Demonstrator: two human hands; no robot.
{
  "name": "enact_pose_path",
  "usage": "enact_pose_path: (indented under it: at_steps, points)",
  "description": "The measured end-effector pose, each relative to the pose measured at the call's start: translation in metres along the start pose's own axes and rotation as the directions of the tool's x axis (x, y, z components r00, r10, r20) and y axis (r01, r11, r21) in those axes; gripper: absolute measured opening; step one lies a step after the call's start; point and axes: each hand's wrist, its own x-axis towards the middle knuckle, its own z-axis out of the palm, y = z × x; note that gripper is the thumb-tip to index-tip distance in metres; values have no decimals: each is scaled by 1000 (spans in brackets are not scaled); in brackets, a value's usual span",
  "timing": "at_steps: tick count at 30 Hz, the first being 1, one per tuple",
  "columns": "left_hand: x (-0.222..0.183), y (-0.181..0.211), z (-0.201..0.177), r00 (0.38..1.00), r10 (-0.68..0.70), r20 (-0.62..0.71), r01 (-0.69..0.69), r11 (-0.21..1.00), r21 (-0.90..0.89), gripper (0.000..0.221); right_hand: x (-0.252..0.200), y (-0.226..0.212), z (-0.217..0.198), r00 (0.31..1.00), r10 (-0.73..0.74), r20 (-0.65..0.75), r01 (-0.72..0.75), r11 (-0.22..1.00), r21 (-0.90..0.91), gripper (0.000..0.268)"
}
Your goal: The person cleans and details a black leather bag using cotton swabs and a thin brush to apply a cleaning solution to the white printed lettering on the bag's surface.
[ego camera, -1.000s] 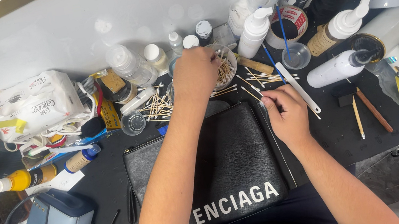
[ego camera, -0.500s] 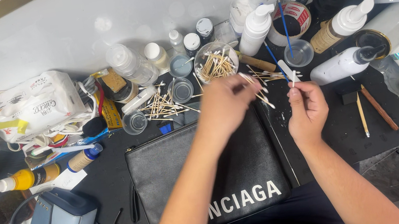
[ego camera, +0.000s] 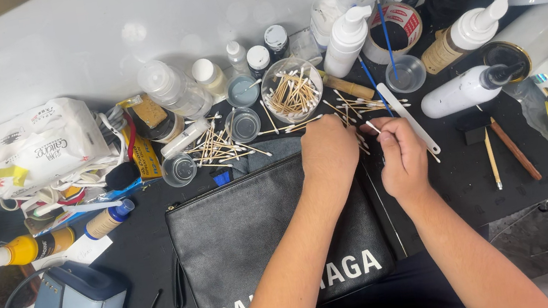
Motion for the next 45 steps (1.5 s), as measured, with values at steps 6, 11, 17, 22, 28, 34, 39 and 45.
enact_pose_path:
  at_steps: [6,11,17,22,28,34,39,45]
  points:
    - [-10,-6,-24,994,37,-99,-34,999,38,13,10,-24,5,989,-122,81,140,950,-280,10]
    - [-15,-15,-34,941,213,-263,-212,977,31,15,10,-26,11,984,-136,111,167,919,-358,21]
    - [-14,-14,7,977,150,-150,-118,972,204,22,7,-26,10,962,-232,146,268,907,-324,26]
    - [-12,-11,10,995,61,-82,-48,987,152,25,7,-23,9,981,-129,148,172,927,-334,22]
    - [-17,-10,-23,994,100,-41,-97,994,50,20,5,-29,7,979,-158,125,190,934,-304,13]
    - [-17,-31,-35,974,148,-171,-113,974,198,16,-1,-33,0,988,-66,136,109,935,-337,10]
    - [-11,-43,-29,959,196,-206,-144,960,241,21,7,-46,-3,964,-175,202,247,871,-424,22]
    - [-31,-45,-40,876,354,-329,-315,934,166,21,22,-48,-9,914,-236,329,368,823,-433,31]
